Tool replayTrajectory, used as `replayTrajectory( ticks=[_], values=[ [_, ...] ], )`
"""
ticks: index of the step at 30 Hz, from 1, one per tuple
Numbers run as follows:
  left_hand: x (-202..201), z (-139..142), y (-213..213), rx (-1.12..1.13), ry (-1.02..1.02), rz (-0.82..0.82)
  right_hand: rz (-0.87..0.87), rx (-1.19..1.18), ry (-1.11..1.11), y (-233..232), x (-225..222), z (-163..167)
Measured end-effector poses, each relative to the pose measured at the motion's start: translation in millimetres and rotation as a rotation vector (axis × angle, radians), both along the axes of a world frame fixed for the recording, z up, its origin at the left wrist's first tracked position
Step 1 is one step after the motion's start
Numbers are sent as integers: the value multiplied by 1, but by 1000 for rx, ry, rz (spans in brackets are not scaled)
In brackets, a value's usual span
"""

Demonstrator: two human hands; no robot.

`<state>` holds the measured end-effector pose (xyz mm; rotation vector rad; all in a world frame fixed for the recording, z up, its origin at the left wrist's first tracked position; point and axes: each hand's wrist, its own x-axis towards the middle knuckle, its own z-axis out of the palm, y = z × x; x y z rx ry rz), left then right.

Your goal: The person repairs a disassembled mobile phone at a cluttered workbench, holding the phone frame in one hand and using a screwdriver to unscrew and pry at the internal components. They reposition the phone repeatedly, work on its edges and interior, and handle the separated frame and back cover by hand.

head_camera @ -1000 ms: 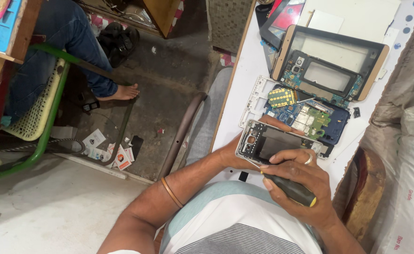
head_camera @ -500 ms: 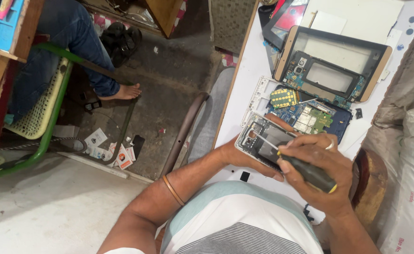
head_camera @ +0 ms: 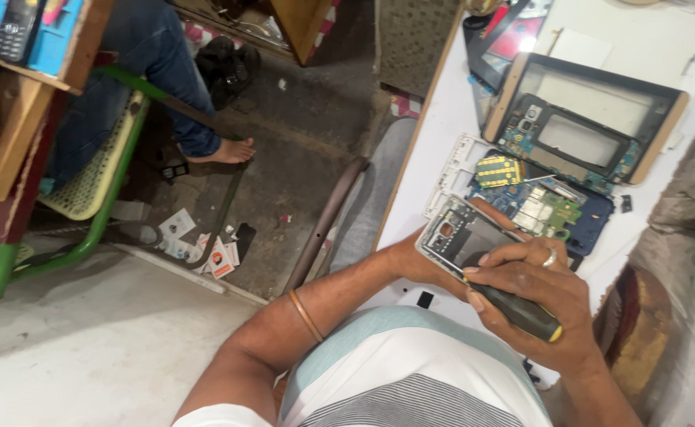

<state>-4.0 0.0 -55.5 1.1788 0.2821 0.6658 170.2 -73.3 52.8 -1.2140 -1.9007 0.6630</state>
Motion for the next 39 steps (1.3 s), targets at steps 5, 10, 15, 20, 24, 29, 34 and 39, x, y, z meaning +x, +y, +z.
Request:
replayTrajectory(
  ticks=[5,10,15,20,24,29,34,39],
  values=[
    [-3,2,0,60,3,18,-2,-21,-1,1,-1,-2],
    [-2,1,0,28,9,-1,-11,-33,12,-1,1,-6],
    [-1,-2,0,20,32,-12,1,-62,45,-2,5,-10],
    [-1,-3,0,92,36,20,10,-76,61,-2,6,-14],
    [0,-4,-1,54,51,-1,6,-91,60,-2,7,-16],
    [-1,-4,-2,61,55,-3,15,-95,92,-3,7,-15],
    [-1,-2,-1,82,45,11,21,-87,89,-2,6,-13],
    [0,3,-1,64,36,-9,9,-71,113,-1,5,-13]
  ],
)
